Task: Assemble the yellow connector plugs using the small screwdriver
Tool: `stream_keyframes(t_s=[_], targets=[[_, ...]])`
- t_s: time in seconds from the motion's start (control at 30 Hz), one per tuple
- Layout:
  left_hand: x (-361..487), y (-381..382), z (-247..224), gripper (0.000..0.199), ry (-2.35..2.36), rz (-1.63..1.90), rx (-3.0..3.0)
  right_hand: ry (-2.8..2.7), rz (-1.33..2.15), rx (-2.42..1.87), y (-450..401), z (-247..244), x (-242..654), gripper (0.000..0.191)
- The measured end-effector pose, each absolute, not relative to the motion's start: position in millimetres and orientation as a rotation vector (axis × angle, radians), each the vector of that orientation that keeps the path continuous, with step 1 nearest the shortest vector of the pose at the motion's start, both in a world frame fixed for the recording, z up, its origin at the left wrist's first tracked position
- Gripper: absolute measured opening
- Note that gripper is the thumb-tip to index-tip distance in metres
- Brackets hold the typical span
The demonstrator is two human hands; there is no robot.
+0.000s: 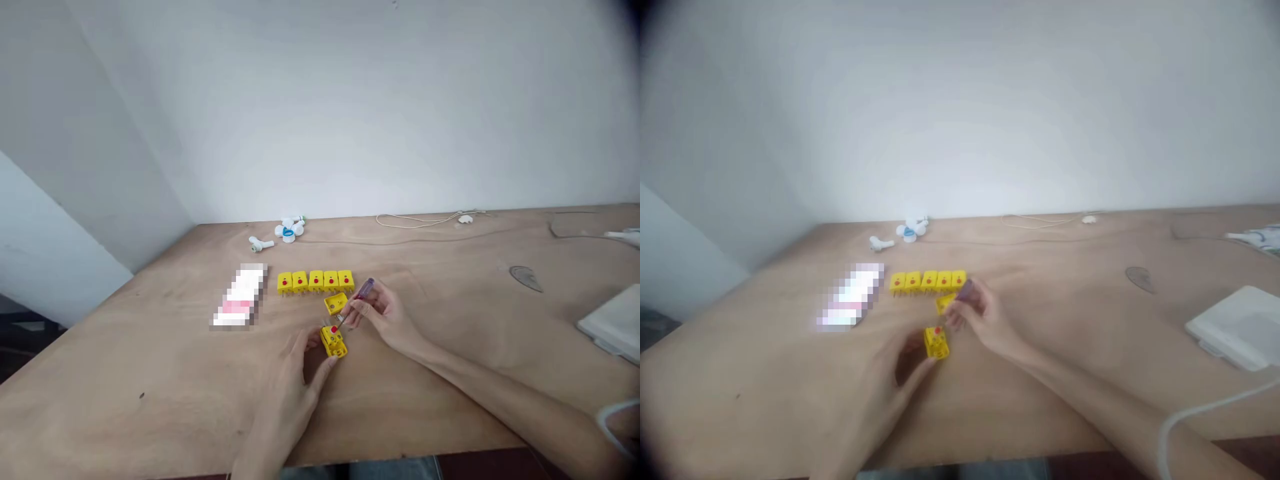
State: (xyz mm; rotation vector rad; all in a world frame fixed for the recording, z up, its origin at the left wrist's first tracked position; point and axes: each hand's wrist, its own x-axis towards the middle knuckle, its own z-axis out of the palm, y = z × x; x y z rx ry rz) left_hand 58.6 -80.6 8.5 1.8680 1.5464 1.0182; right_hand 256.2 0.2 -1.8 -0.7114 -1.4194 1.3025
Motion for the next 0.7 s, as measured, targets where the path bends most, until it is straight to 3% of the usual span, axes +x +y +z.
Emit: stream_keyframes(t_s=[0.43,0.7], targets=[[55.6,-75.3,-2.8,0.025,1.500,0.979,1.896,-1.436,1.315,-0.666,-2.1,-2.0,254.9,0.029],[62.9,-86.7,24.3,0.021,1.548,1.045,1.867,-1.354,1.276,-0.819,-2.2,-2.7,253.1,0.027]])
